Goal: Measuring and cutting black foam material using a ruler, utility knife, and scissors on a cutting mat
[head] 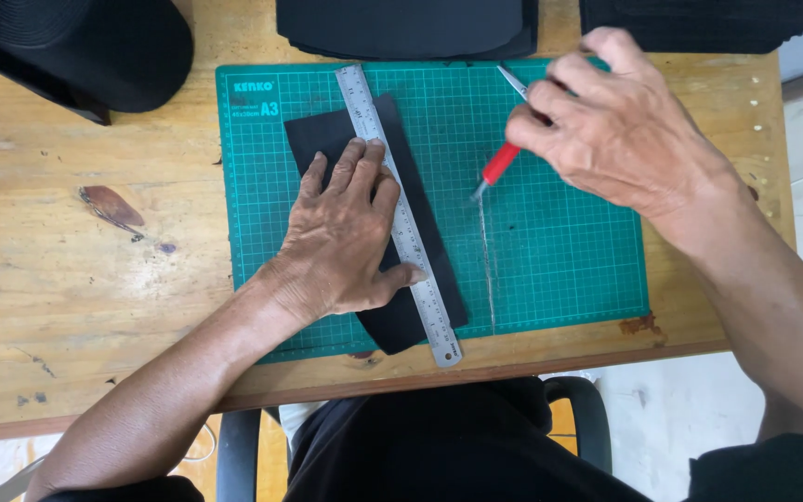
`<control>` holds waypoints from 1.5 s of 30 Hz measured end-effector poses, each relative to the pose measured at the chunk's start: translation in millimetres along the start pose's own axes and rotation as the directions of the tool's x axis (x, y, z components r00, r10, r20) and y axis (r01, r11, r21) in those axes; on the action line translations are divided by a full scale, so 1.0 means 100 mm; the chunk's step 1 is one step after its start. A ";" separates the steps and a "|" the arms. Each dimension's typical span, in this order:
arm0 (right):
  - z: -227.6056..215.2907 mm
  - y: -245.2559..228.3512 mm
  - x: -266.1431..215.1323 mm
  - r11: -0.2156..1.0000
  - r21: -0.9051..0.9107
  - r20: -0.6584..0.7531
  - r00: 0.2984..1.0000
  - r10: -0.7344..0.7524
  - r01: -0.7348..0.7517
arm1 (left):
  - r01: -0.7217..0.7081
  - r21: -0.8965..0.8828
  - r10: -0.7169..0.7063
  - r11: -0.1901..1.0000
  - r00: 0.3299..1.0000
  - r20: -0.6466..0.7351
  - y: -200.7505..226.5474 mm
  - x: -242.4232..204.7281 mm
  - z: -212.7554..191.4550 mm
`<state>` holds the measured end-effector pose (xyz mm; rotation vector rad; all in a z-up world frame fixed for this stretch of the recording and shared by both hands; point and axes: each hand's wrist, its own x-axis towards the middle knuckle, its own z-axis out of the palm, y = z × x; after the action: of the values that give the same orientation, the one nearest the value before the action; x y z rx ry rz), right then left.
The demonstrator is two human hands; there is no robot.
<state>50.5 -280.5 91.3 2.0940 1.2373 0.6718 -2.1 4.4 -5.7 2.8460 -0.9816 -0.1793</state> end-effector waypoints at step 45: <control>-0.05 -1.45 0.53 0.168 0.793 0.426 0.731 0.533 -0.585 | 0.017 -0.072 -0.022 0.997 0.997 -0.069 -0.03 0.01 0.05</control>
<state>-14.5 -176.9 -2.6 3.6069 0.7455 0.1447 -0.3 5.9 -11.1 2.7776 -0.9150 -0.1140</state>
